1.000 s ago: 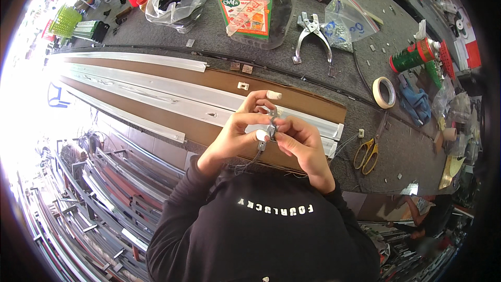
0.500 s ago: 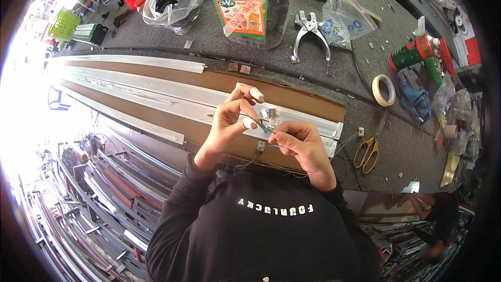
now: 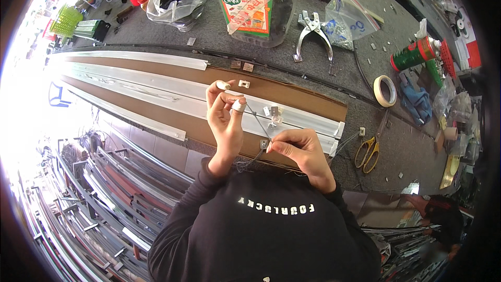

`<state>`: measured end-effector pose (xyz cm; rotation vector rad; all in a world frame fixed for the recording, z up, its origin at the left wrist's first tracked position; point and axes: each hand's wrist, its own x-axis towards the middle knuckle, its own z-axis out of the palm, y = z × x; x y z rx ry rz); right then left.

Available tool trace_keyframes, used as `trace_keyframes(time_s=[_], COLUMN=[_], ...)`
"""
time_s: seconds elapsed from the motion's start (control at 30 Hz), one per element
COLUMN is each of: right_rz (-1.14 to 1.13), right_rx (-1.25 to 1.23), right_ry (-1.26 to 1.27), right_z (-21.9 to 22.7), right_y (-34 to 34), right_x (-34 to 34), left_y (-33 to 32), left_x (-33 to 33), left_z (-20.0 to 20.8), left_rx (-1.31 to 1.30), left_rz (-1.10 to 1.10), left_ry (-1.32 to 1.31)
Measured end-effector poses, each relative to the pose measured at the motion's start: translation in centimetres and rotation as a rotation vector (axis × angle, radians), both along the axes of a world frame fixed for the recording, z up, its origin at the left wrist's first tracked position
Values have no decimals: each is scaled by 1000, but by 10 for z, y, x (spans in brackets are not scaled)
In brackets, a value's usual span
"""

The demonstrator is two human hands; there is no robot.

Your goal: The person assembles a long metal frame by aligning metal profiles on a workbench, inserting small metal brackets, and securing them with pliers. They also cut and strip wires, then attach wire connectors to the frame.

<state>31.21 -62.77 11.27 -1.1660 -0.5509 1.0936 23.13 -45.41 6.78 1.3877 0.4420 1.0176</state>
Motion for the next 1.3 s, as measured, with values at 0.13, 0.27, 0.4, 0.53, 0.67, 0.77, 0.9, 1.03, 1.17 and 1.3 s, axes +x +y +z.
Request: trace_keyframes(time_s=[0.13, 0.27, 0.4, 0.53, 0.67, 0.77, 0.9, 1.03, 1.17, 1.3], right_rz=[-125, -231, -205, -190, -190, -161, -122, -201, -275, -328], right_rx=[3, 22, -48, -87, -114, -130, -115, -135, -338, -537], right_ry=[46, -52, -160, -286, -323, -366, -329, -529, -770, -870], right_z=[-1, -2, -3, -8, -9, -6, -5, -3, 8, 4], right_y=[-1, 4, 4, 8, 12, 11, 15, -7, -77, -131], right_x=[-4, -10, -16, -24, -33, -39, -48, -37, 0, 26], left_y=[5, -4, -14, -8, -7, -14, -9, 45, 102, 96], left_x=[-8, -22, -34, -35, -39, -44, -47, -71, -100, -93], left_z=[-10, -7, 8, 14, 11, 10, 15, 36, 47, 40], left_rx=[-492, -523, -262, -195, -428, -438, -196, 318, 505, 801], left_rz=[-420, -972, -772, -621, -442, -343, -253, -387, -197, 373], left_ry=[-64, 31, 232, 259, 101, 14, -6, 255, 679, 1014])
